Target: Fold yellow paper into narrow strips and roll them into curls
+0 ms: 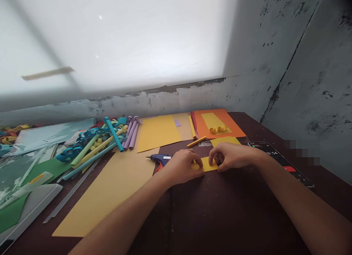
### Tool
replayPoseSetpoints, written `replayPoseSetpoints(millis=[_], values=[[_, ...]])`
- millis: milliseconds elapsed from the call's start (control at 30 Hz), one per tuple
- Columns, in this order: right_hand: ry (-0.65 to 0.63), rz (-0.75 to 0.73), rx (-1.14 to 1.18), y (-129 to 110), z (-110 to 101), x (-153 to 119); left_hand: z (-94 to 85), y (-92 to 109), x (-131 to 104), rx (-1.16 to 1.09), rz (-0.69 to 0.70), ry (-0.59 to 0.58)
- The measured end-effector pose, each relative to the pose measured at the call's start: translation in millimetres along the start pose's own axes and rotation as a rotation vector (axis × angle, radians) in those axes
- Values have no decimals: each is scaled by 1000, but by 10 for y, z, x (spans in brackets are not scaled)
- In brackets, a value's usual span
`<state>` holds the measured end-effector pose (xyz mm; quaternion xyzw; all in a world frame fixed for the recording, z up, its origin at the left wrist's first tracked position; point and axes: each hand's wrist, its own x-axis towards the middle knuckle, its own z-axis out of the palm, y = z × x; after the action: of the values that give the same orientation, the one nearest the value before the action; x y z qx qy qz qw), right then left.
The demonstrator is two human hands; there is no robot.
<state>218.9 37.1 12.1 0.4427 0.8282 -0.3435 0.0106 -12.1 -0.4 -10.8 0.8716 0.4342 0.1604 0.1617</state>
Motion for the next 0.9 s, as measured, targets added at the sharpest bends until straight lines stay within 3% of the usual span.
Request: replayPoseSetpoints(millis=[200,300,433,733,900], values=[[65,-47,-8,-21,-22,-13,5,0,-12,111,103,25],[160,-113,55,-87,-51,-45,-25,40,1,130,55,158],[294,-149,130,-190,-58,-81,-57,77,20,-27,-12,311],[501,-206,167,-195,-22,-35,-82,-3,66,-251,-74,373],[473,-270,202,-165,-12,-14,-72,1,63,-264,-77,384]])
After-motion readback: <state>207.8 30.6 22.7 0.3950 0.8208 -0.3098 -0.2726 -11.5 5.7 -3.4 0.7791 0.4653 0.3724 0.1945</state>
